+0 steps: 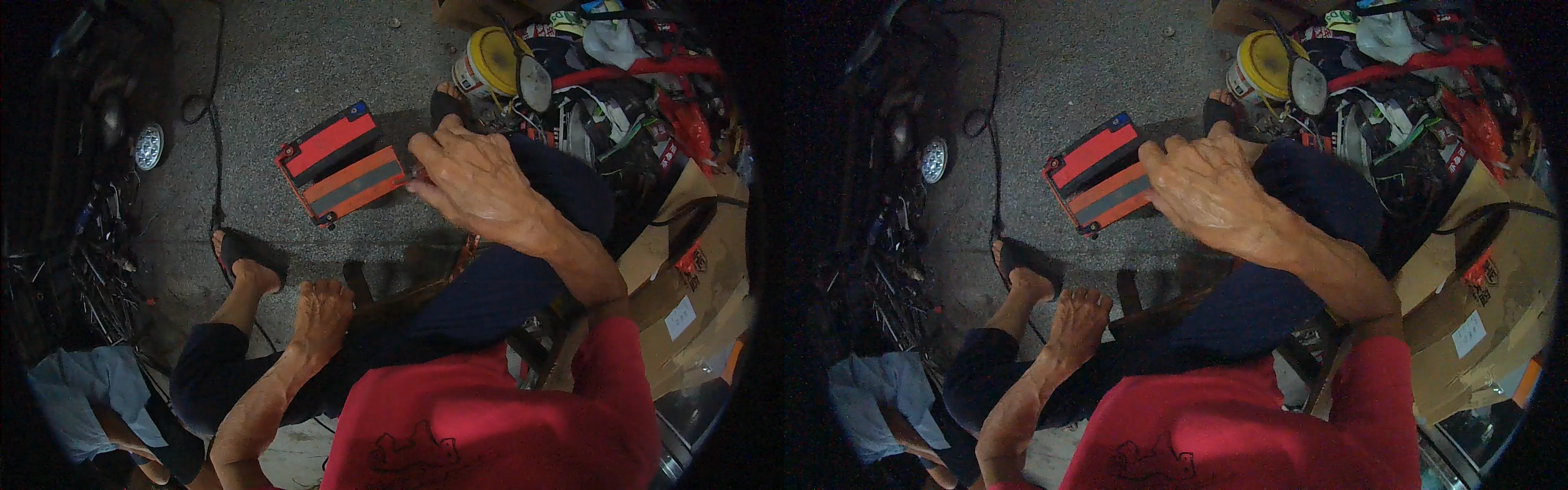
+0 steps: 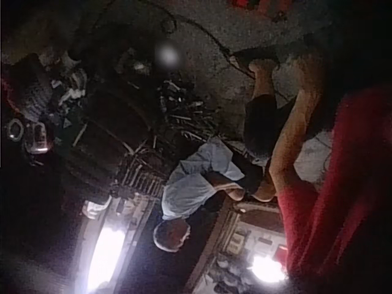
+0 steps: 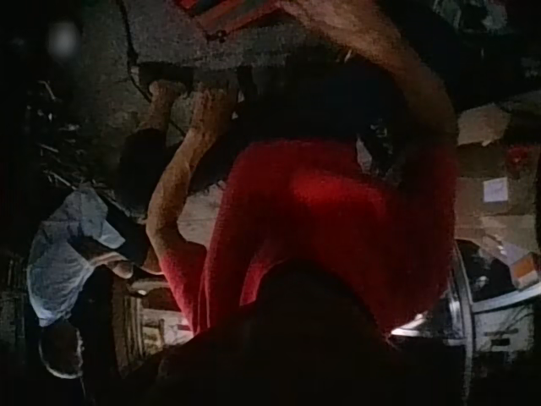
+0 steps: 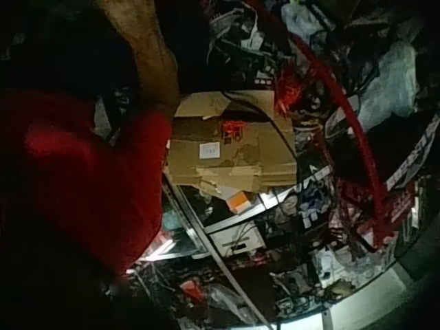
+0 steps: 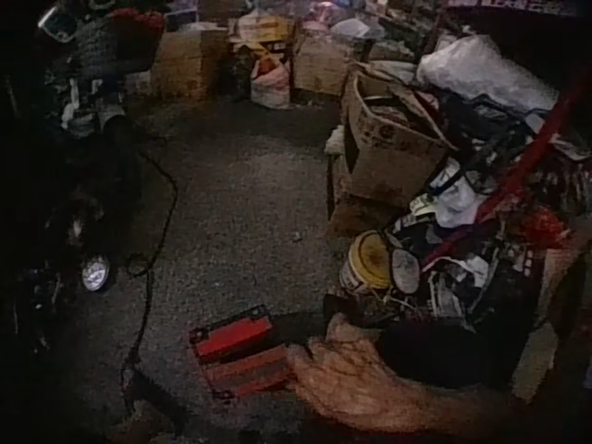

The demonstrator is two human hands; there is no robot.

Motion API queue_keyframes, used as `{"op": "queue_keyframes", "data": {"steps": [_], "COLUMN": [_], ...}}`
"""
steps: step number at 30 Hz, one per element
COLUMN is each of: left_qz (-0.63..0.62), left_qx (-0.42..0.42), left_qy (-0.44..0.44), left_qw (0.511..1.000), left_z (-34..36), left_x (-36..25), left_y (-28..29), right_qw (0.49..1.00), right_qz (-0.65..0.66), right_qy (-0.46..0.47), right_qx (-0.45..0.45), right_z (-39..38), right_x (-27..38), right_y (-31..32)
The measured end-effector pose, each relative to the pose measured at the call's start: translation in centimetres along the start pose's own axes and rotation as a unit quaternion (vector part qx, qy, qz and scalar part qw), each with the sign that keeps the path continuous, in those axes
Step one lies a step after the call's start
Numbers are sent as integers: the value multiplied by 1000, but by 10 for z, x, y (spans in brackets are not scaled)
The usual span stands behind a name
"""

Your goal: The person sits on the floor and uses a screwdriver to remove screws from a small red and black rectangular device. They manipulate the casing and internal components, then reassemble the device by screwing the casing back together.

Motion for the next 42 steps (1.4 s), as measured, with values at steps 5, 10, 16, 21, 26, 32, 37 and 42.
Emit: {"op": "queue_keyframes", "data": {"steps": [5, 10, 16, 21, 26, 32, 37, 42], "left_qz": [-28, -35, -46, -184, -339, -450, -409, -396], "left_qx": [-4, 15, 8, 57, -60, -359, -414, -424], "left_qy": [18, 30, 28, 25, 145, 230, 198, 217], "left_qw": [999, 999, 999, 981, 928, 785, 789, 785], "left_z": [-3, -3, -5, 15, 87, 142, 154, 153], "left_x": [4, 15, 16, 12, 45, 51, 48, 53], "left_y": [1, -13, -21, -16, -15, 20, 14, 6], "right_qw": [999, 993, 997, 975, 991, 996, 990, 989], "right_qz": [-19, -18, 46, 12, 59, 56, 72, 61], "right_qy": [26, 79, 58, 137, 80, 61, 87, 100], "right_qx": [-28, -81, 8, -177, -88, -37, -90, -95], "right_z": [3, -2, -3, -18, -8, -5, -10, -10], "right_x": [-1, 12, 4, 4, -2, -1, -1, 1], "right_y": [-3, 12, -8, 10, 8, -1, 9, 7]}}
Point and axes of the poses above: each hand's wrist, its own z-axis towards the middle knuckle, its own y-axis out of the back of the hand, x = y × z, the point moved 10 cm from there along z, towards the middle knuckle, and after that the axes turned 8 degrees about -x, right-handed, at the moved point
